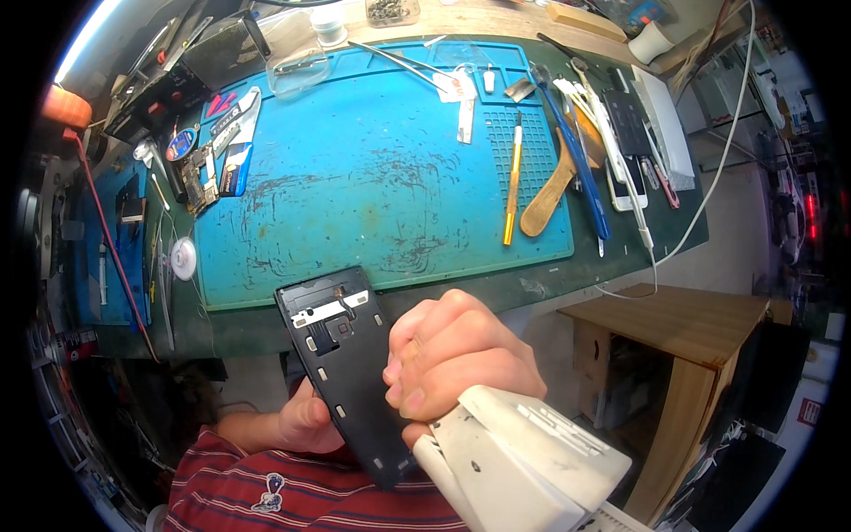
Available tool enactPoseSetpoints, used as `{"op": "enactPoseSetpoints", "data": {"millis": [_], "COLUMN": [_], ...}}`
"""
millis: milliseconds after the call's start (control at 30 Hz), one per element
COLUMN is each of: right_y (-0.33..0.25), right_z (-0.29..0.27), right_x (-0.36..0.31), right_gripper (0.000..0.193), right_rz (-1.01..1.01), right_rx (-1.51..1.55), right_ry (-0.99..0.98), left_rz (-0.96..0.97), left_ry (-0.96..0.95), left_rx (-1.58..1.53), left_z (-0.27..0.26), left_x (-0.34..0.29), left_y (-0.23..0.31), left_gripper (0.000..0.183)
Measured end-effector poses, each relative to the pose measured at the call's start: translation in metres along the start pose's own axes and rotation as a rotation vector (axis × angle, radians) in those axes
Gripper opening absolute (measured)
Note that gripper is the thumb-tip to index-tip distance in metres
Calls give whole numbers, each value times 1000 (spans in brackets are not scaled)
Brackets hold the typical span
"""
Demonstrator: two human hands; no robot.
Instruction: The person applies a substance from a syringe along the edges of a disassembled smartphone back cover. They then place the syringe down, wipe their hands with a tissue, and peel protective blue and white adhesive films off a new rose-gold phone back cover.
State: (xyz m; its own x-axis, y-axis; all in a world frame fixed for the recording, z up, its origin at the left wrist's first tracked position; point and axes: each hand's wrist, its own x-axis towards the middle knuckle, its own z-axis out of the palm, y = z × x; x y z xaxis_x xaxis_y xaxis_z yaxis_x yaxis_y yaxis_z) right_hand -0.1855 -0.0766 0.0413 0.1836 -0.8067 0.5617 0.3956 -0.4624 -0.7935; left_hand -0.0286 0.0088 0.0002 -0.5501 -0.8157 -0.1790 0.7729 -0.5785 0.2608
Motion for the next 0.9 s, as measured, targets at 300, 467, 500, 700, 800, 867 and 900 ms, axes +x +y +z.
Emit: {"op": "enactPoseSetpoints", "data": {"millis": [300,467,500,700,800,867,900], "right_y": [-3,-3,-4,-6,-7,-8,-8], "right_z": [2,2,2,1,0,-1,-1], "right_x": [-4,-5,-5,-6,-8,-8,-8], "right_gripper": [27,27,27,27,26,26,26], "right_rz": [-6,-14,-12,-13,-7,-6,-9], "right_rx": [-9,-9,-9,-13,-8,-7,-5], "right_ry": [29,37,40,39,30,19,18], "left_rz": [13,8,7,10,5,-1,-2], "left_ry": [11,15,16,26,33,31,24], "left_rx": [14,25,28,37,37,23,24], "left_z": [1,1,1,4,3,1,0], "left_x": [-1,-1,-1,0,-1,-2,-2], "left_y": [-1,-1,-1,-1,-2,-3,-3], "left_gripper": [85,86,87,89,90,90,90]}}
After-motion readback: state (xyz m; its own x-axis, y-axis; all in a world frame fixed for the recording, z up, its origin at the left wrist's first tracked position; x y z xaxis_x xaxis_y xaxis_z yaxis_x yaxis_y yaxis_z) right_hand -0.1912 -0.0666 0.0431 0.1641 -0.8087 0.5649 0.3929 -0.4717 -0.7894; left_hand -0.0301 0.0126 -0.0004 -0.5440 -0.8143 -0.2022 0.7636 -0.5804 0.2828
